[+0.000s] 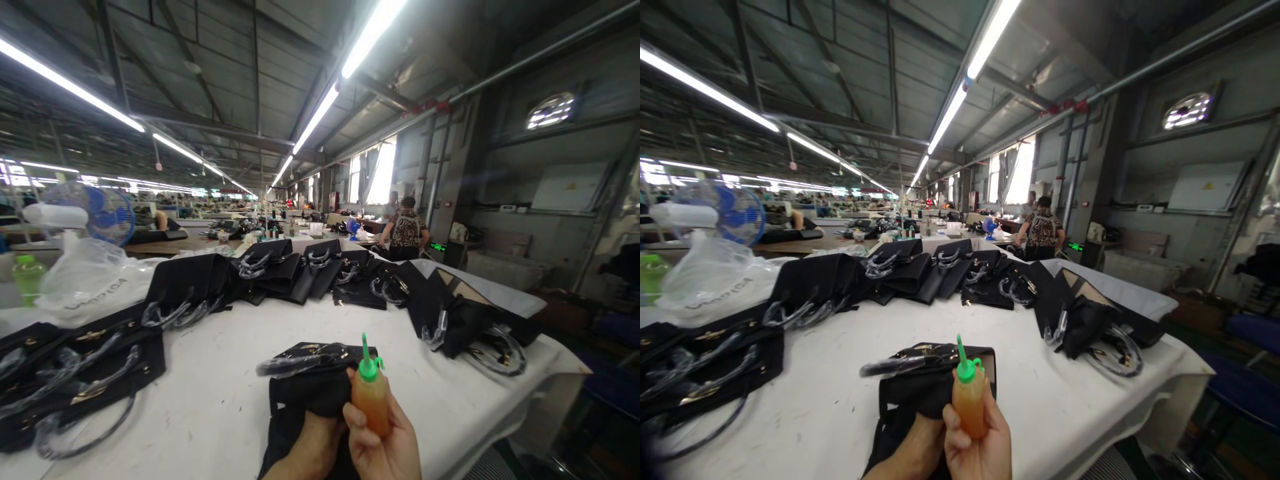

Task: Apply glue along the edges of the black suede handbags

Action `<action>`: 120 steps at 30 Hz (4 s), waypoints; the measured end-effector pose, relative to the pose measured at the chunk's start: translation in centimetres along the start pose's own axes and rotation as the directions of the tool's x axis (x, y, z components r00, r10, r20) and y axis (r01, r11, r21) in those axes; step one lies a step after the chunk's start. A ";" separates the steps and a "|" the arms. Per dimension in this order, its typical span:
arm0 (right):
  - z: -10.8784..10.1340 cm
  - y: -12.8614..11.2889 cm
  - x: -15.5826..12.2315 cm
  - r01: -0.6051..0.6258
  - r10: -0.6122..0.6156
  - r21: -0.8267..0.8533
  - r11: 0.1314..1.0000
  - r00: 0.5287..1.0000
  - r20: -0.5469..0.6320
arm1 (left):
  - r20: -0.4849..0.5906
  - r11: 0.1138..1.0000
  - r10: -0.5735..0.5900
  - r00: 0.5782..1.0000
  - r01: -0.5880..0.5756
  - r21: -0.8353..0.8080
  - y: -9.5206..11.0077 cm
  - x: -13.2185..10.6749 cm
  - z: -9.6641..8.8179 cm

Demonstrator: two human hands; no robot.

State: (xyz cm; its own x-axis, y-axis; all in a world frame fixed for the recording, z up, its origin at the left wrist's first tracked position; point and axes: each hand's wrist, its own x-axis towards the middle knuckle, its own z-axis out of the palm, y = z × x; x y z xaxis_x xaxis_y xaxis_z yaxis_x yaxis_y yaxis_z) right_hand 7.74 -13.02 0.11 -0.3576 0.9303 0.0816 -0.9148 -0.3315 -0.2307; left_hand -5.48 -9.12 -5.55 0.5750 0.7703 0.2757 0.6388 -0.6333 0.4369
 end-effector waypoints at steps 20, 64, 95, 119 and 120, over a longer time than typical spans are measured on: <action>3.2 -1.7 -0.1 -0.300 0.266 -0.208 0.931 0.948 -0.176 | 0.208 0.872 -0.486 0.849 0.453 0.185 -1.5 -5.1 -9.6; 2.7 -1.8 -3.4 -0.230 0.205 -0.024 0.973 0.905 -0.372 | -0.204 0.833 -0.418 0.885 0.463 0.303 -1.7 -2.5 -24.1; 0.9 -3.0 -5.1 -0.082 0.102 0.064 0.995 0.875 -0.473 | 0.328 0.891 -0.020 0.944 -0.131 0.434 -0.5 -3.0 -24.6; -1.7 -5.0 -8.6 -0.146 -0.420 -0.818 0.557 0.800 -0.429 | 0.693 0.927 -0.176 0.699 -0.119 0.356 -2.2 8.2 -15.9; -2.2 -5.3 -8.8 -0.165 -0.419 -0.833 0.528 0.803 -0.424 | 0.698 0.926 -0.181 0.693 -0.118 0.358 -2.5 8.5 -14.9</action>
State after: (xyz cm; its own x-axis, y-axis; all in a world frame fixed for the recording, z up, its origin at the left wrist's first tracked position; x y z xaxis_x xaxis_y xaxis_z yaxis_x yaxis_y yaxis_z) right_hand 16.12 -19.13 -1.55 0.1761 0.9523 -0.2494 -0.2679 -0.1975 -0.9430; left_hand -9.83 0.12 8.43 0.6396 0.5961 -0.4855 0.7066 -0.7046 0.0657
